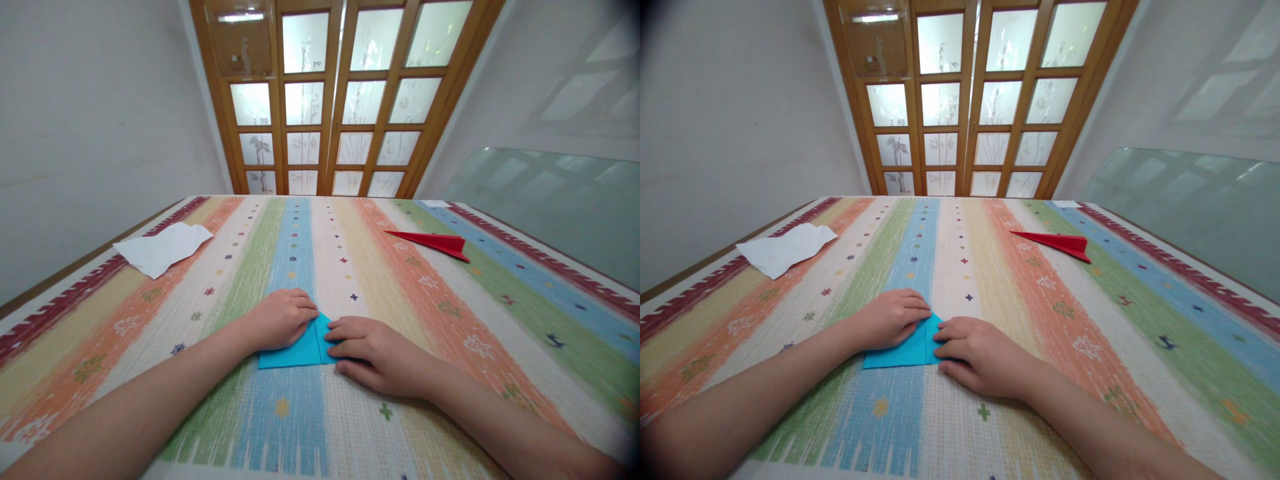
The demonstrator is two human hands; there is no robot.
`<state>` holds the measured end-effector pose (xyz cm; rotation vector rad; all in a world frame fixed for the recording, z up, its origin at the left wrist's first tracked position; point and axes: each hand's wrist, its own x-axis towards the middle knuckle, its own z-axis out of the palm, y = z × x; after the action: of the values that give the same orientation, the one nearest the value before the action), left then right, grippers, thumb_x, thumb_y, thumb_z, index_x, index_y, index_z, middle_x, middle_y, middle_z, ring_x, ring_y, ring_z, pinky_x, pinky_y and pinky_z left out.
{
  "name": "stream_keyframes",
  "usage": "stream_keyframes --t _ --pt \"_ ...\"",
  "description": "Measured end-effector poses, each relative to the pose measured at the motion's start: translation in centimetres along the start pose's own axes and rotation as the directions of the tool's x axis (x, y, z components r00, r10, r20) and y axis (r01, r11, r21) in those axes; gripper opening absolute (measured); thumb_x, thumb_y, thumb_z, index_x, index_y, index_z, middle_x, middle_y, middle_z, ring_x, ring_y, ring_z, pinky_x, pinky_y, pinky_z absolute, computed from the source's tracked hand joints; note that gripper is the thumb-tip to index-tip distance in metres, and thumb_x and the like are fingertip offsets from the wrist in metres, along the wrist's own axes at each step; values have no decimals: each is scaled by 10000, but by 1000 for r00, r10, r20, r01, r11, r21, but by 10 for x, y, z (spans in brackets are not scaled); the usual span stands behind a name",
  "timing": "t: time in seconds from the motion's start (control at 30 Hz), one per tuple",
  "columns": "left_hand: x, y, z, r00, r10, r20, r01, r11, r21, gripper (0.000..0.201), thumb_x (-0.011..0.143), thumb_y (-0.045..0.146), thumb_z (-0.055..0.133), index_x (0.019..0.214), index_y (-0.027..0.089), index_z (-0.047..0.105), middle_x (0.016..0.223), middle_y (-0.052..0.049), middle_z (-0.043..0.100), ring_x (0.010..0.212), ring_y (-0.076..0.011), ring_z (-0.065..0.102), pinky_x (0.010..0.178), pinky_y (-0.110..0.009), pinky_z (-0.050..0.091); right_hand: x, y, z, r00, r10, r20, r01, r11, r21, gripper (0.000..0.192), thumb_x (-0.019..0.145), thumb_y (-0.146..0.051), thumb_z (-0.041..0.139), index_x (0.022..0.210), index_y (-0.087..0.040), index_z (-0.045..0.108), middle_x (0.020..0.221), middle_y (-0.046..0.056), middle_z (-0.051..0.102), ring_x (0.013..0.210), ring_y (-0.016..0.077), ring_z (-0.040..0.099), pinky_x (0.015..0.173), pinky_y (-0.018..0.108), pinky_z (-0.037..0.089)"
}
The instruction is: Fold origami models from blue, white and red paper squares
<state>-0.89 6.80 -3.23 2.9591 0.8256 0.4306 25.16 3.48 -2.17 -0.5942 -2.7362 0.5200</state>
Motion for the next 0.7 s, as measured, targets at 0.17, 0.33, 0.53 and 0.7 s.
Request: stream_keyframes --t 0.17,0.33,0.53,0.7 --pt "0 1 3 997 -73 6 73 997 40 309 964 221 512 1201 140 693 1194 -109 706 1135 -268 614 1021 -428 493 1 -1 0 1000 27 8 -27 1000 -15 261 998 -270 515 1141 -224 729 1252 92 693 1209 237 608 1051 426 472" --pt "0 -2 5 993 -117 0 117 989 90 289 926 177 538 1157 140 708 1175 -120 707 1140 -290 604 999 -453 502 2 -2 1 999 46 4 -46 999 -15 279 1003 -249 500 1161 -220 728 1273 97 679 1192 232 612 1030 411 482" --pt "1 3 4 998 -52 -22 55 992 115 286 925 184 545 1165 168 701 1247 -120 676 1155 -292 603 982 -457 507 4 -3 1 999 38 -2 -38 999 -9 266 999 -220 498 1109 -217 740 1233 95 692 1138 227 627 988 390 491" --pt "5 8 7 999 44 -6 -44 997 56 267 920 174 561 1140 167 712 1178 -98 705 1107 -263 631 992 -428 504 4 -2 0 999 52 9 -52 999 -5 254 991 -202 504 1067 -197 747 1148 94 717 1062 217 646 928 357 494"
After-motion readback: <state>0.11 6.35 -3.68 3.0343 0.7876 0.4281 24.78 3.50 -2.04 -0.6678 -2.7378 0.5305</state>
